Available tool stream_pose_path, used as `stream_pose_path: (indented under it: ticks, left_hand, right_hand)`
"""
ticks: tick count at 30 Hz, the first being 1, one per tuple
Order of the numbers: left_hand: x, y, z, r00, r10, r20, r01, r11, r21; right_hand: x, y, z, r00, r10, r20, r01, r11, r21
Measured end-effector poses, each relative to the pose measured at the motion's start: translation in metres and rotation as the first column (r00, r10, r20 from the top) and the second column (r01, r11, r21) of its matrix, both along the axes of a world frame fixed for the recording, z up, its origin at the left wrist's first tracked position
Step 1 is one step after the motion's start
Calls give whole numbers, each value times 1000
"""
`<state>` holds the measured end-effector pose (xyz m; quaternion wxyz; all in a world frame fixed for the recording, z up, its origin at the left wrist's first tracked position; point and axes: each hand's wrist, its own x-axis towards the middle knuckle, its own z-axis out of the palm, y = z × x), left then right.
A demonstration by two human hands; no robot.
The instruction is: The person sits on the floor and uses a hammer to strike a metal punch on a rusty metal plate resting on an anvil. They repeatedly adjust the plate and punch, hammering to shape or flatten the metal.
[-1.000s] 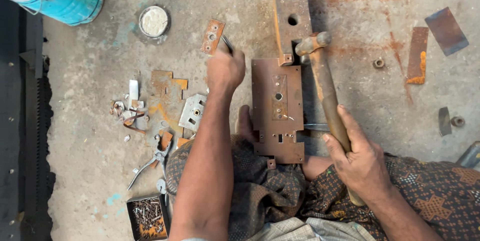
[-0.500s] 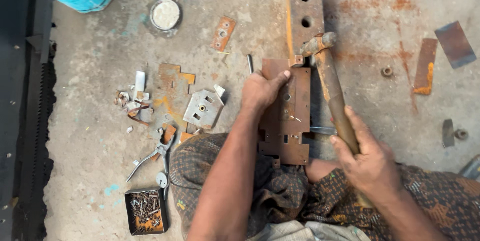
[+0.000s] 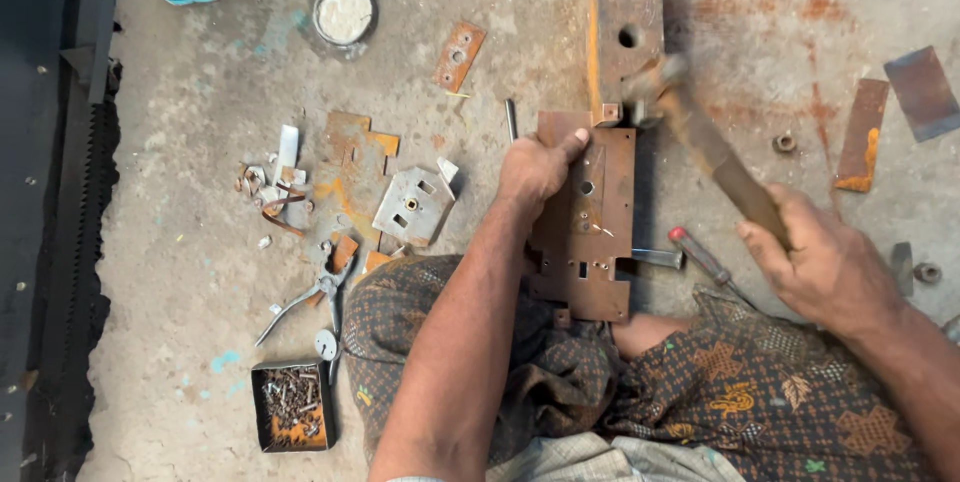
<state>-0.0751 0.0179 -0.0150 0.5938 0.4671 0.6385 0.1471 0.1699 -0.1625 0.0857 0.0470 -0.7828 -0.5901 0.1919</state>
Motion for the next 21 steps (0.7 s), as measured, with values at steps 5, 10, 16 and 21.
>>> stream_pose_path:
  ticks: [5, 10, 16, 21]
  left_hand:
    - [-1, 0, 3, 997, -11, -80, 11, 1000, -3]
    - [0, 1, 10, 1000, 3, -25, -3, 1000, 17]
    - [-2, -1, 9, 999, 31, 9, -31, 999, -8]
    - [-2, 1, 7, 993, 43, 114, -38, 998, -42]
  right_hand:
    - [1, -10, -14, 993, -47, -110, 63, 987, 148]
    - [6, -9, -18, 1000, -17, -1, 17, 999, -36]
    - [7, -15, -12, 986, -116, -122, 139, 971, 196]
    - [11, -14, -16, 957, -246, -157, 271, 948, 165]
